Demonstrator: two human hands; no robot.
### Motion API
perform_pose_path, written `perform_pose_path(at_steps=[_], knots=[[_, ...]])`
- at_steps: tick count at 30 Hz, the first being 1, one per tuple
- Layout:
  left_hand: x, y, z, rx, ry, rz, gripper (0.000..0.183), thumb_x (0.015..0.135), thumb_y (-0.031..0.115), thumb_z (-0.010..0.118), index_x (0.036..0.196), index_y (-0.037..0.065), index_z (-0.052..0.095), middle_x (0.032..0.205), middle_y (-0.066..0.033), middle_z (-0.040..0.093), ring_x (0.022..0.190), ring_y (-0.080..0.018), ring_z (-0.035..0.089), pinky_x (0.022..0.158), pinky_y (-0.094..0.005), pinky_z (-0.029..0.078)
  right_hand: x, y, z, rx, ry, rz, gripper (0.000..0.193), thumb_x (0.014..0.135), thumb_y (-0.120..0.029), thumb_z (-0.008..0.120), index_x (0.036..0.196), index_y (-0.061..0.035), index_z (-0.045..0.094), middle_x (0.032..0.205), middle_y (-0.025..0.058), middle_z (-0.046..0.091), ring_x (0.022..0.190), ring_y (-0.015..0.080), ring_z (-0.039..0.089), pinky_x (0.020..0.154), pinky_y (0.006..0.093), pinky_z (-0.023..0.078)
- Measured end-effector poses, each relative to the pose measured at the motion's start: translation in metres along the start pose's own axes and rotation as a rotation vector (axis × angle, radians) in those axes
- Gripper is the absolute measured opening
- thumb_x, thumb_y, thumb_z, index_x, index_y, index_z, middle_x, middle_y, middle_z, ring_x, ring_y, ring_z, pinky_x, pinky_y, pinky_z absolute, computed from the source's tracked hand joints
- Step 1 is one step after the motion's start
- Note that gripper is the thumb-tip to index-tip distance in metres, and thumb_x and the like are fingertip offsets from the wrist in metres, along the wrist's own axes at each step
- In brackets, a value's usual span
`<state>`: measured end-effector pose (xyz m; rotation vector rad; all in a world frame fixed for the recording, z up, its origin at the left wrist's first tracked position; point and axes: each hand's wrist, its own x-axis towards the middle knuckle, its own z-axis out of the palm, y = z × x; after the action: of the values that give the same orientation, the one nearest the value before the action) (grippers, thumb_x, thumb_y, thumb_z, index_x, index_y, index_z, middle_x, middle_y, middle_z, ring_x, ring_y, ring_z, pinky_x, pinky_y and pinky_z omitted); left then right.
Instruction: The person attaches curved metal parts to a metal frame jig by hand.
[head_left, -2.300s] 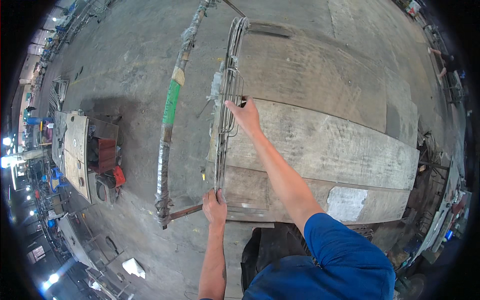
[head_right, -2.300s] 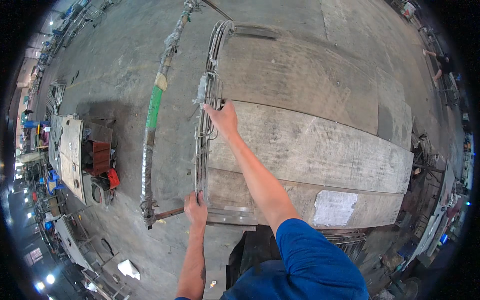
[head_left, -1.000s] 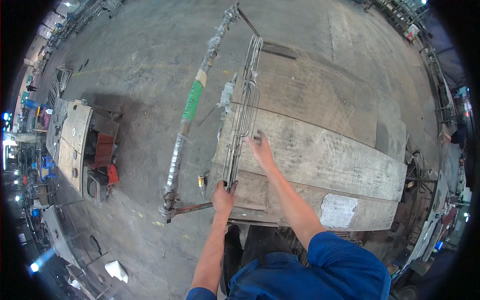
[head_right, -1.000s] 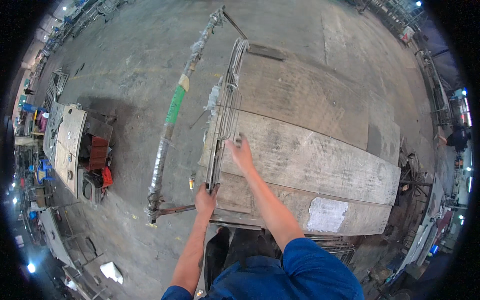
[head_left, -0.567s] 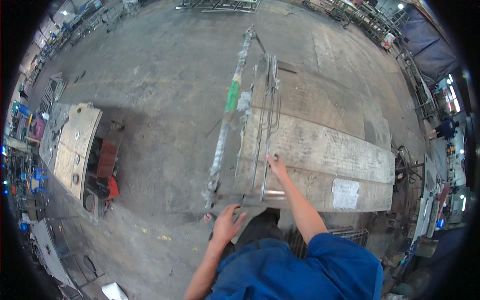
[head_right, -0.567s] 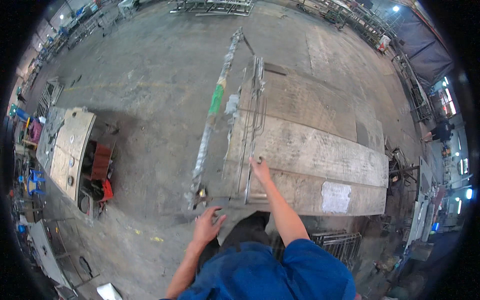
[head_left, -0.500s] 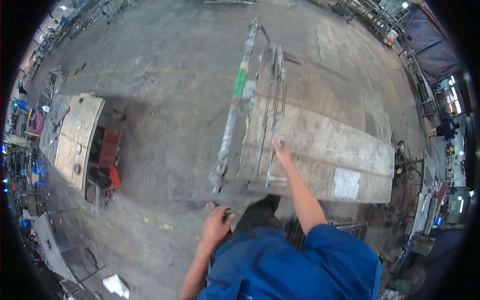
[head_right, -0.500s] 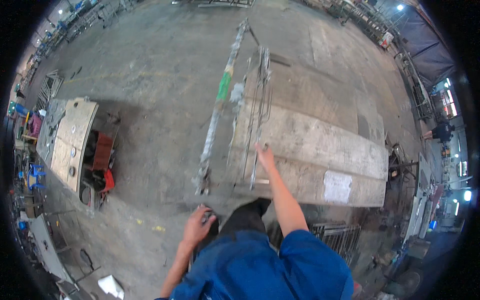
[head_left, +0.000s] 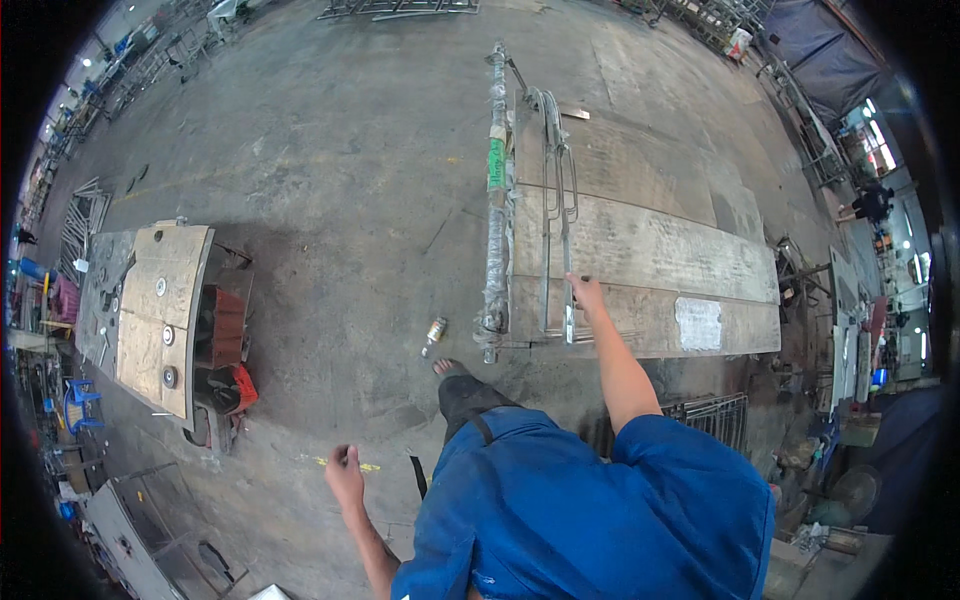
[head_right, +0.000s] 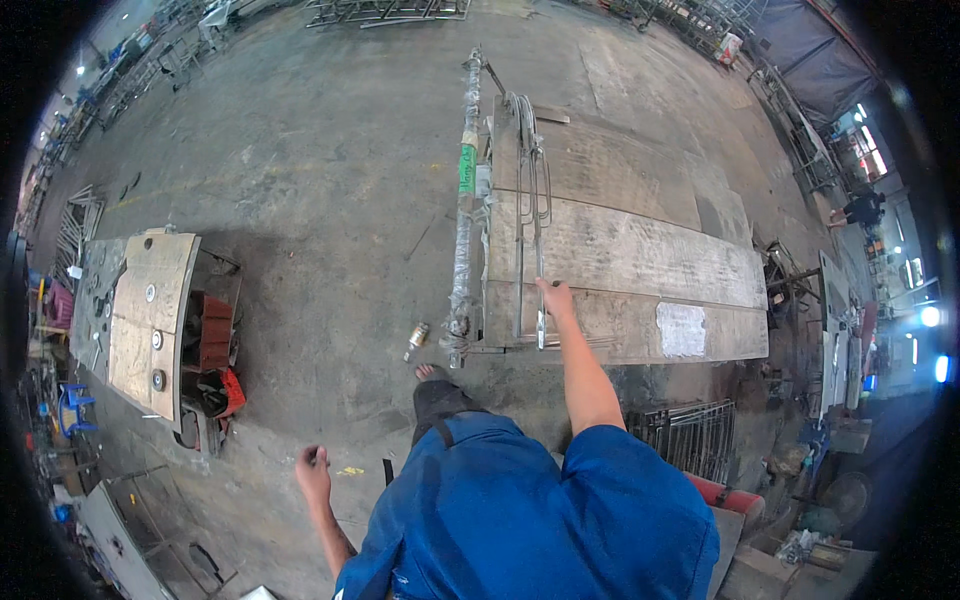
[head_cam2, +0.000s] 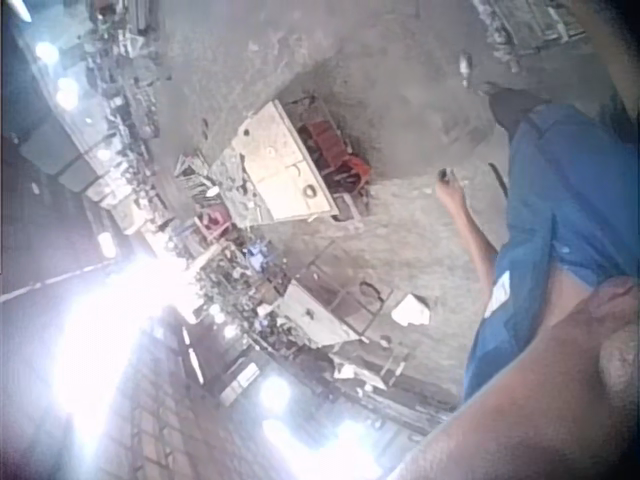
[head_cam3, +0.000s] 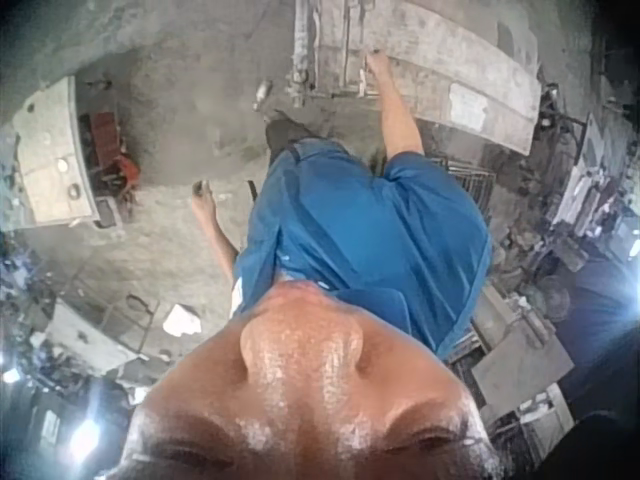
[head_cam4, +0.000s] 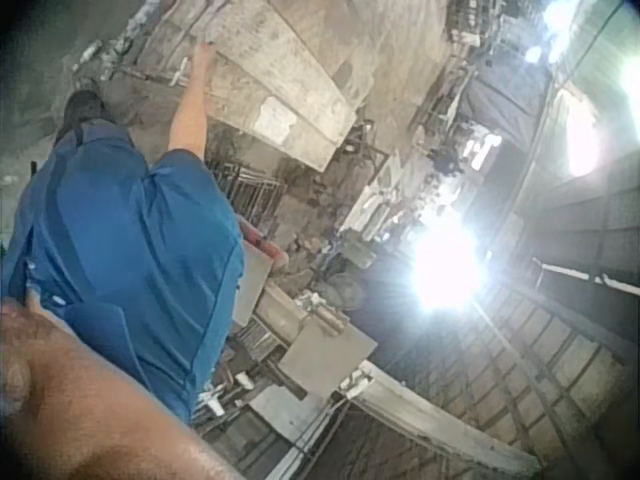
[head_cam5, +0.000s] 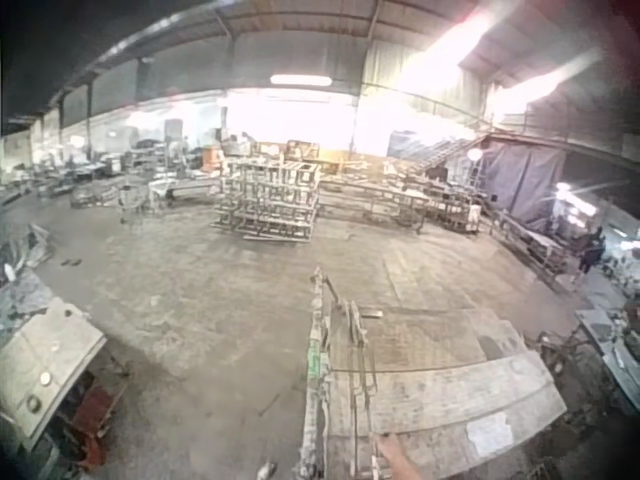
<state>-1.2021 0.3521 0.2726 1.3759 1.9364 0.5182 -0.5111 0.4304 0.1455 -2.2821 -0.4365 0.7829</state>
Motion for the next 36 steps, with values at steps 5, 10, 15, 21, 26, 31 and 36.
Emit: perform_pose_path(at_steps=[5, 10, 15, 21, 26, 31, 36], knots=[[0.061, 0.13, 0.002, 0.062, -0.211, 0.224, 0.025, 0.093, 0.017, 0.073, 0.108, -0.002, 0.071, 0.101, -0.0186, 0.075, 0.085, -0.0296, 0.073, 0.075, -0.0388, 0.056, 0.011, -0.011, 0.017, -0.085, 0.068, 0.011, 0.075, 0.085, -0.048, 0.078, 0.126, 0.0136, 0.061, 0.124, 0.0311, 0.067, 0.113, 0.0394, 0.067, 0.095, 0.0439, 0.052], [0.146, 0.131, 0.011, 0.223, -0.328, 0.185, 0.029, 0.092, 0.02, 0.074, 0.112, -0.001, 0.071, 0.101, -0.0194, 0.076, 0.089, -0.0317, 0.076, 0.078, -0.041, 0.057, 0.038, -0.015, 0.027, -0.08, 0.167, -0.038, 0.072, 0.085, -0.047, 0.078, 0.123, 0.0129, 0.063, 0.12, 0.0305, 0.069, 0.114, 0.0388, 0.067, 0.097, 0.0434, 0.051], [0.213, 0.177, 0.007, 0.357, -0.433, 0.17, 0.029, 0.091, 0.022, 0.074, 0.109, 0.0, 0.072, 0.097, -0.0203, 0.076, 0.089, -0.0346, 0.076, 0.079, -0.0425, 0.057, 0.028, -0.037, 0.024, 0.016, 0.198, 0.037, 0.072, 0.084, -0.046, 0.079, 0.123, 0.0127, 0.064, 0.118, 0.03, 0.07, 0.114, 0.0391, 0.067, 0.098, 0.0428, 0.051], [0.312, 0.276, 0.045, 0.52, -0.556, 0.386, 0.028, 0.092, 0.023, 0.072, 0.11, 0.002, 0.073, 0.097, -0.0232, 0.075, 0.089, -0.0384, 0.075, 0.081, -0.0436, 0.056, 0.019, -0.054, 0.031, 0.024, 0.224, 0.108, 0.072, 0.079, -0.047, 0.082, 0.124, 0.0061, 0.064, 0.115, 0.0278, 0.071, 0.109, 0.0384, 0.069, 0.096, 0.0436, 0.052], [0.371, 0.361, 0.095, 0.368, -0.727, 0.554, 0.027, 0.093, 0.023, 0.071, 0.11, 0.003, 0.072, 0.1, -0.0242, 0.073, 0.092, -0.0384, 0.073, 0.082, -0.0431, 0.055, 0.016, -0.08, 0.034, -0.025, 0.312, 0.166, 0.068, 0.08, -0.042, 0.083, 0.124, 0.0065, 0.064, 0.115, 0.0278, 0.07, 0.11, 0.0394, 0.068, 0.095, 0.0441, 0.053], [0.446, 0.411, 0.14, 0.383, -0.869, 0.655, 0.026, 0.093, 0.022, 0.072, 0.11, 0.002, 0.071, 0.096, -0.0231, 0.073, 0.091, -0.0367, 0.073, 0.081, -0.042, 0.054, 0.013, -0.115, 0.038, -0.066, 0.416, 0.216, 0.07, 0.082, -0.044, 0.082, 0.129, 0.0042, 0.064, 0.12, 0.0269, 0.07, 0.111, 0.0379, 0.069, 0.095, 0.0429, 0.053], [0.518, 0.487, 0.184, 0.313, -0.977, 0.787, 0.024, 0.093, 0.019, 0.072, 0.109, 0.002, 0.071, 0.095, -0.0219, 0.073, 0.089, -0.0355, 0.073, 0.08, -0.0416, 0.055, -0.008, -0.136, 0.04, -0.171, 0.622, 0.298, 0.067, 0.083, -0.043, 0.082, 0.128, 0.0033, 0.064, 0.123, 0.0257, 0.068, 0.114, 0.0371, 0.067, 0.095, 0.0429, 0.052]])
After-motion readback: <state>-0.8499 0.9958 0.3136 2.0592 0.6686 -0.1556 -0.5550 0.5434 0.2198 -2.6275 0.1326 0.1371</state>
